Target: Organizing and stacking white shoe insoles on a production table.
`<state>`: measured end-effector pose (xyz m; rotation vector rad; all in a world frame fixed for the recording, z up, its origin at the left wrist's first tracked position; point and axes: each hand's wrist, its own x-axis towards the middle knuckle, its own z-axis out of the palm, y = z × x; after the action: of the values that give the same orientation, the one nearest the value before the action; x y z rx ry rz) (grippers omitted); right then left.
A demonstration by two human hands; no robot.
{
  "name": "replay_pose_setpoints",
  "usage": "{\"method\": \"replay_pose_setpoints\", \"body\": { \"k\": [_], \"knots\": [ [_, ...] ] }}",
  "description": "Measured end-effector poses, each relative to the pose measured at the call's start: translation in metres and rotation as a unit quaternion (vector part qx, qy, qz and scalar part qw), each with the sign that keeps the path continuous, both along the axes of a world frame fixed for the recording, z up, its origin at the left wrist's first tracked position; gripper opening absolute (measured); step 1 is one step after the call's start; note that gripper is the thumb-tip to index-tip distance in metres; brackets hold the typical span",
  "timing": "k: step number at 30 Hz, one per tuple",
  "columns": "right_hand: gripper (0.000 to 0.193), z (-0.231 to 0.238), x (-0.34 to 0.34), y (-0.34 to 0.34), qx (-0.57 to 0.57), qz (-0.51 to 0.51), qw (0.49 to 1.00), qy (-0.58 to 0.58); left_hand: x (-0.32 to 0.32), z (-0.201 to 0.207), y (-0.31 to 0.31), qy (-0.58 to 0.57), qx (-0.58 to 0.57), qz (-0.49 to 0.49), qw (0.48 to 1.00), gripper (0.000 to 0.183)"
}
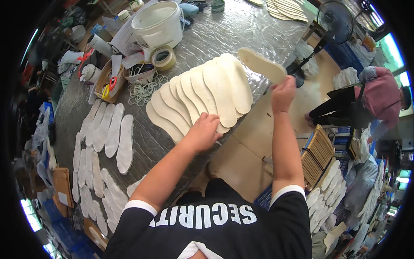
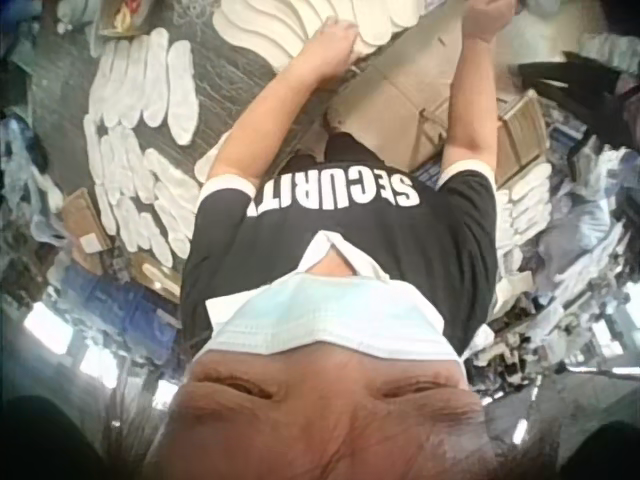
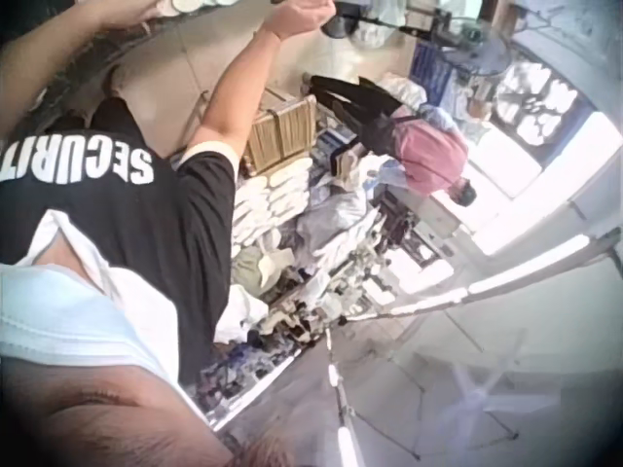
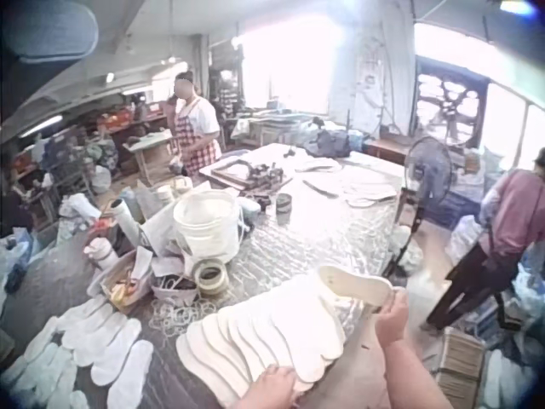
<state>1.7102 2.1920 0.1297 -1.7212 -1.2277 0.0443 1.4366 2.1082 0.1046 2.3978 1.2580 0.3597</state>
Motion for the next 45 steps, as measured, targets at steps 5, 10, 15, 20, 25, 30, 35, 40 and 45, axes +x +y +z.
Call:
{"method": "replay_pose_setpoints", "body": {
  "k": [5,10,15,20,25,30,35,40,45],
  "knots": [
    [0.008,0.057,-0.077,-0.038,0.136,0.185,0.972,-0.044,-0.032,0.012,0.036,-0.509,-0.376,0.234,0.738,0.048],
    [0.022,0.046,-0.181,-0.147,0.151,0.45,0.866,-0.154,-0.091,0.041,-0.007,-0.737,-0.489,0.071,0.462,0.081],
    [0.023,0.004,-0.255,-0.219,0.112,0.608,0.785,0.041,-0.164,0.057,-0.095,-0.767,-0.447,0.183,0.422,0.078],
    [0.031,-0.03,-0.258,-0.273,-0.346,0.422,0.785,0.294,-0.245,0.068,-0.177,-0.545,-0.365,0.27,0.705,0.08],
    [0.042,-0.056,-0.263,-0.297,-0.478,0.321,0.693,0.434,-0.267,0.058,-0.215,-0.052,-0.177,0.196,0.963,0.079],
    [0.046,-0.064,-0.276,-0.309,-0.446,0.33,0.726,0.406,-0.262,0.035,-0.218,0.003,-0.134,0.148,0.98,0.093],
    [0.047,-0.067,-0.277,-0.311,-0.409,0.36,0.759,0.357,-0.26,0.022,-0.22,0.012,-0.144,0.157,0.977,0.097],
    [0.048,-0.066,-0.278,-0.31,-0.407,0.348,0.771,0.346,-0.257,0.016,-0.22,0.004,-0.125,0.149,0.981,0.097],
    [0.049,-0.065,-0.277,-0.308,-0.386,0.363,0.771,0.355,-0.256,0.013,-0.22,0.009,-0.12,0.145,0.982,0.097]
  ]
}}
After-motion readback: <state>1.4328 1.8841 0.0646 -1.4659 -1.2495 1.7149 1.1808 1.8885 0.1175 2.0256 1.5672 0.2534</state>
